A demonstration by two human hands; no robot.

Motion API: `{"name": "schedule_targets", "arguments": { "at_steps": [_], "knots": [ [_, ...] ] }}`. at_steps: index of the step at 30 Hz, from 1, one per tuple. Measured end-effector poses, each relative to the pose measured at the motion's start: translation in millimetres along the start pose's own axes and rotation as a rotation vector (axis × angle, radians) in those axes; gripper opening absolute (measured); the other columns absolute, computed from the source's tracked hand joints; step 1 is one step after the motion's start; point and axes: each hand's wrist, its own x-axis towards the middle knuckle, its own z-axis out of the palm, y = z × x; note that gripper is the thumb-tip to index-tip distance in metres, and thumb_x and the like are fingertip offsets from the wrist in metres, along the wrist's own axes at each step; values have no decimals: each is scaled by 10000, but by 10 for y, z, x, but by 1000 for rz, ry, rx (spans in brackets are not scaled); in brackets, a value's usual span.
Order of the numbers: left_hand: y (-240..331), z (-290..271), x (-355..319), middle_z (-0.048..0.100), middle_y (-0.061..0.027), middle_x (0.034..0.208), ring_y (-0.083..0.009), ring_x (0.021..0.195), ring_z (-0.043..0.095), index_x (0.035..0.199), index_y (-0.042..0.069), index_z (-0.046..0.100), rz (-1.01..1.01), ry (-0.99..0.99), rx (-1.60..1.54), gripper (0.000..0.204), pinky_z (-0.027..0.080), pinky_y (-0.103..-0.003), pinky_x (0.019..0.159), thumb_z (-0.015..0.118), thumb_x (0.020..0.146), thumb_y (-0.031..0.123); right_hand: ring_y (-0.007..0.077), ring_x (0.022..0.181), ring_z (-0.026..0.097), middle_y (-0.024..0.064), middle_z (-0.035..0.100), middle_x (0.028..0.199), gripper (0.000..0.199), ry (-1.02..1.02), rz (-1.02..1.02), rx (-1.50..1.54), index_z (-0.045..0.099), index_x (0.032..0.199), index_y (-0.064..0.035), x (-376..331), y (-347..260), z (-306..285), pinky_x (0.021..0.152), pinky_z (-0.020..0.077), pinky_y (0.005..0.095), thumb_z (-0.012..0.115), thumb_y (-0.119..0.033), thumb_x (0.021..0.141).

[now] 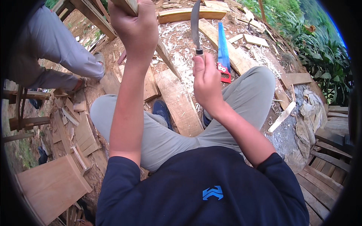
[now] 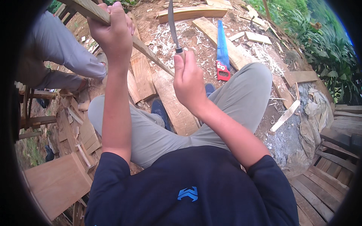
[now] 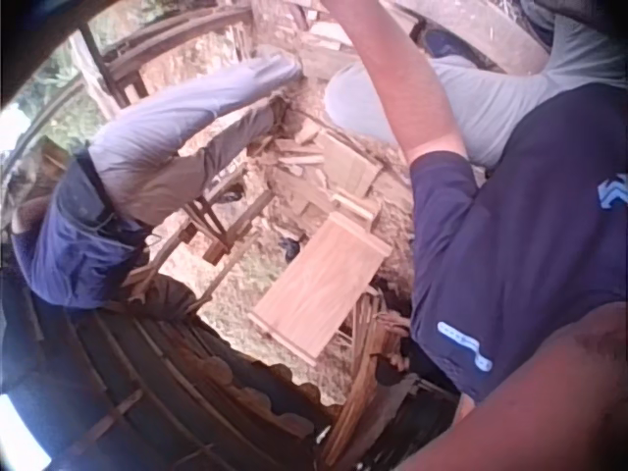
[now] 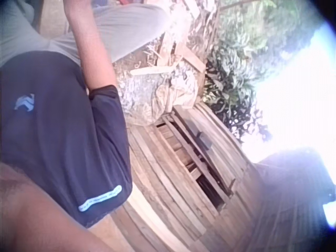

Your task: The person sits cross-legged on the ground and uses a knife to shave and shape a thin piece of wood. They hold the wood with their left hand and carefully carve along its length with the knife in their right hand, producing wood shavings.

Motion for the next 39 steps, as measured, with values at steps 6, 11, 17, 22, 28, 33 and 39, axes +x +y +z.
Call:
{"name": "schedule_targets", "arguments": {
  "at_steps": [6, 11, 17, 22, 28, 33, 39],
  "knots": [
    [78, 16, 28, 446, -24, 625, -93, 423, 433, 977, 81, 364, 16, 27, 66, 199, 375, -271, 389, 560, 999, 56, 564, 855, 655, 365, 672, 882, 381, -496, 237, -470, 495, 1040, 52, -193, 317, 124, 782, 512, 612, 436, -322, 1073],
    [30, -101, 36, 461, -29, 628, -103, 422, 446, 995, 81, 367, -40, 18, 27, 213, 387, -281, 400, 580, 996, 72, 265, 523, 567, 128, 601, 720, 381, -641, 597, 8, 524, 1043, -12, 45, 526, 94, 464, 444, 412, 426, -378, 1086],
    [33, -104, 48, 459, -26, 620, -104, 426, 453, 1022, 70, 383, -8, 46, 49, 195, 395, -286, 403, 576, 996, 78, 239, 509, 506, 104, 569, 717, 402, -438, 435, 66, 548, 1033, -12, 213, 305, -61, 460, 391, 353, 439, -396, 1084],
    [-51, -78, -3, 458, 44, 782, -27, 552, 415, 1097, 59, 504, -16, 188, 129, 134, 348, -223, 478, 564, 978, 45, 478, 716, 648, 249, 651, 764, 307, -30, -45, -104, 491, 1032, -9, -62, 99, 159, 628, 495, 526, 446, -309, 1081],
    [-58, -192, 73, 461, -2, 678, -79, 483, 447, 1056, 55, 429, 69, 84, 187, 159, 384, -269, 437, 573, 988, 68, 487, 819, 688, 300, 692, 847, 376, -519, 181, -594, 528, 1065, 33, -131, 312, 221, 734, 529, 577, 423, -328, 1078],
    [15, -266, 87, 459, -24, 631, -102, 445, 471, 1035, 51, 390, -28, 90, 95, 187, 404, -286, 410, 571, 993, 69, 118, 505, 456, 10, 490, 654, 444, -790, 677, -16, 569, 1024, -30, 269, 302, 71, 433, 374, 308, 437, -450, 1075],
    [23, -135, 64, 472, -12, 713, -83, 499, 455, 1048, 49, 433, 25, 119, 87, 158, 392, -270, 451, 575, 981, 62, 290, 550, 539, 145, 562, 663, 455, -442, 41, -332, 539, 980, 15, 293, 408, 55, 526, 423, 410, 468, -426, 1070]
  ]
}}
